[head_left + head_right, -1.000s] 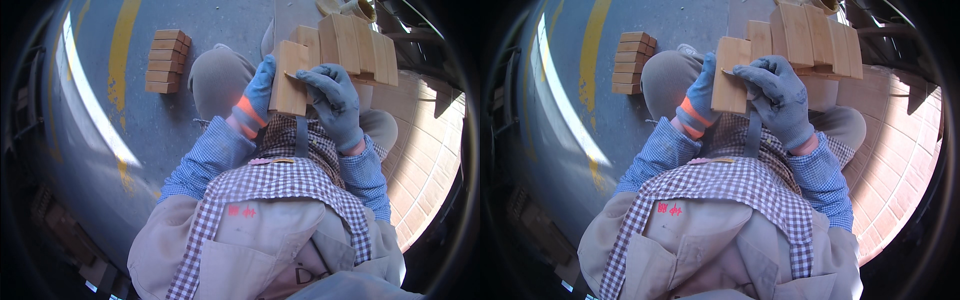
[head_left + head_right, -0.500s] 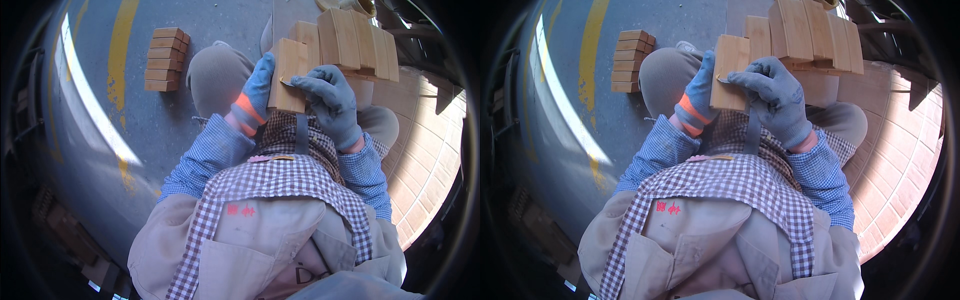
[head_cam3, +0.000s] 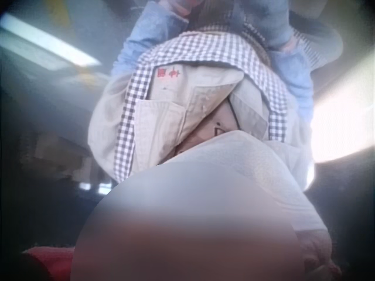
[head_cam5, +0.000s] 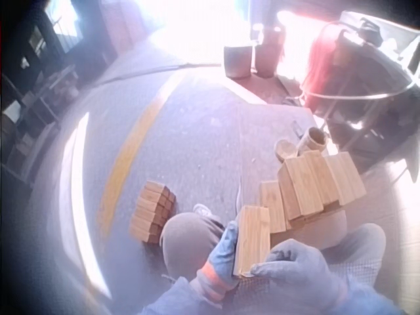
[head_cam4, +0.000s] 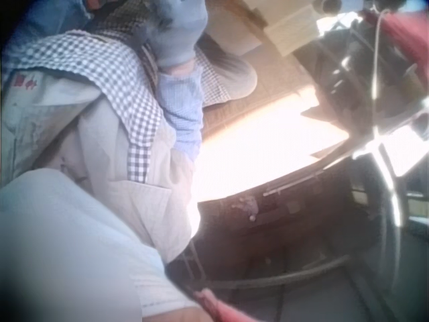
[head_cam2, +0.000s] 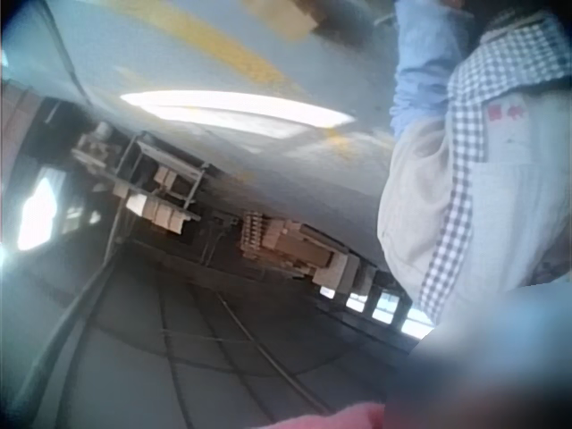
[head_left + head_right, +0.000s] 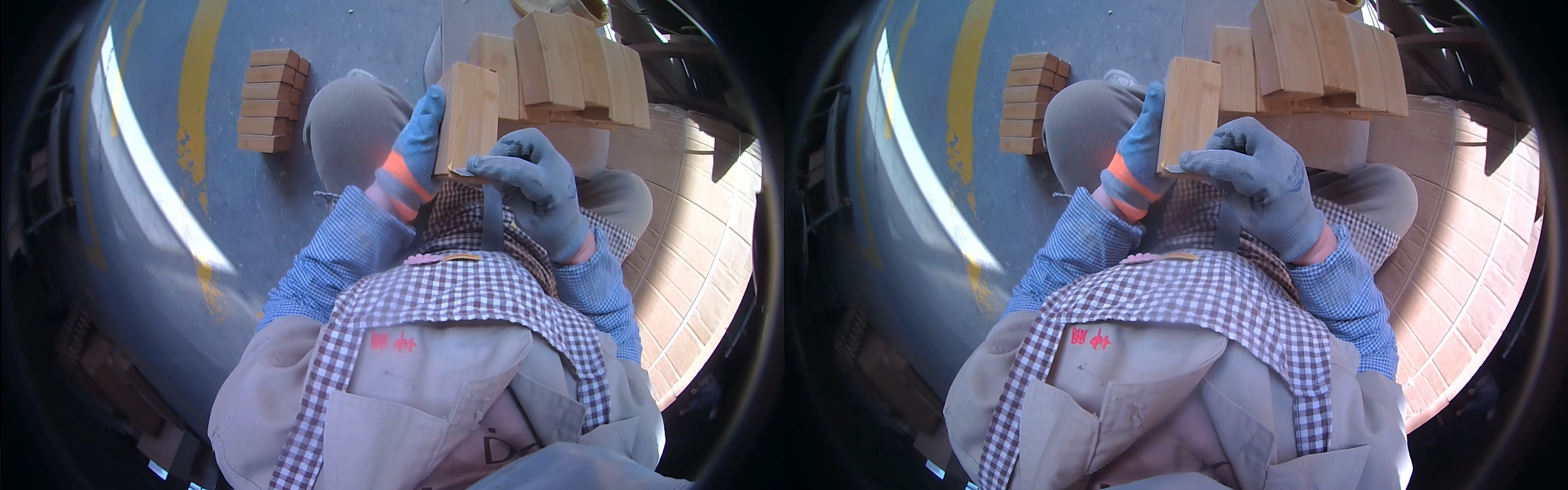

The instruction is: The person sits on the floor and uses a small knife to shave and smooth the edges of small wooden blocks. They handle the blocks one at a time, rotating them to work different sides, then place finished pieces into a nearby stack. The person also moves a large cardboard sheet and walks through the workshop area.

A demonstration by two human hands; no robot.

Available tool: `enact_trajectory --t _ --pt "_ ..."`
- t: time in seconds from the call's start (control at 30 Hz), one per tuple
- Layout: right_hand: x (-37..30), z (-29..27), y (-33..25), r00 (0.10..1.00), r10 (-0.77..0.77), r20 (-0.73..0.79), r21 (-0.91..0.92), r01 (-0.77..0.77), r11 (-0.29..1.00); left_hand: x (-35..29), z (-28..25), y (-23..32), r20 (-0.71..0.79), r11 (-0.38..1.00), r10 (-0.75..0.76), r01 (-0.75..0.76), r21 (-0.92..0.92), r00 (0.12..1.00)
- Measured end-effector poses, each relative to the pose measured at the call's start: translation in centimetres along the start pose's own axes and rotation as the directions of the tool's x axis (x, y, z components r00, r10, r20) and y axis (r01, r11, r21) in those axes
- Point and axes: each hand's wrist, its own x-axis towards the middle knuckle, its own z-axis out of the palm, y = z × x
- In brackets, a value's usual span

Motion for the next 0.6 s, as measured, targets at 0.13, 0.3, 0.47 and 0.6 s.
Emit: enact_trajectory --t 0.13,0.3,0.47,0.6 --pt "0.3 -0.5 0.0 0.999 0.040 -0.015 0.169 -0.037 0.985 -0.2 0.6 0.2 -0.015 0.999 -0.020 0.021 0.033 1.000" --pt "1.9 -0.7 0.6 0.970 0.051 -0.238 0.080 -0.033 0.996 -0.7 1.5 0.4 -0.036 0.994 0.011 -0.007 0.110 0.999" --pt "2.7 -0.7 0.2 0.986 0.029 -0.166 -0.138 -0.053 0.989 -0.6 1.5 0.4 0.037 1.000 0.004 -0.005 0.024 0.999" --pt "2.2 -1.1 -0.4 0.997 0.075 -0.005 0.034 -0.075 0.997 -0.5 1.4 0.3 0.047 1.000 -0.021 0.022 -0.016 0.999"
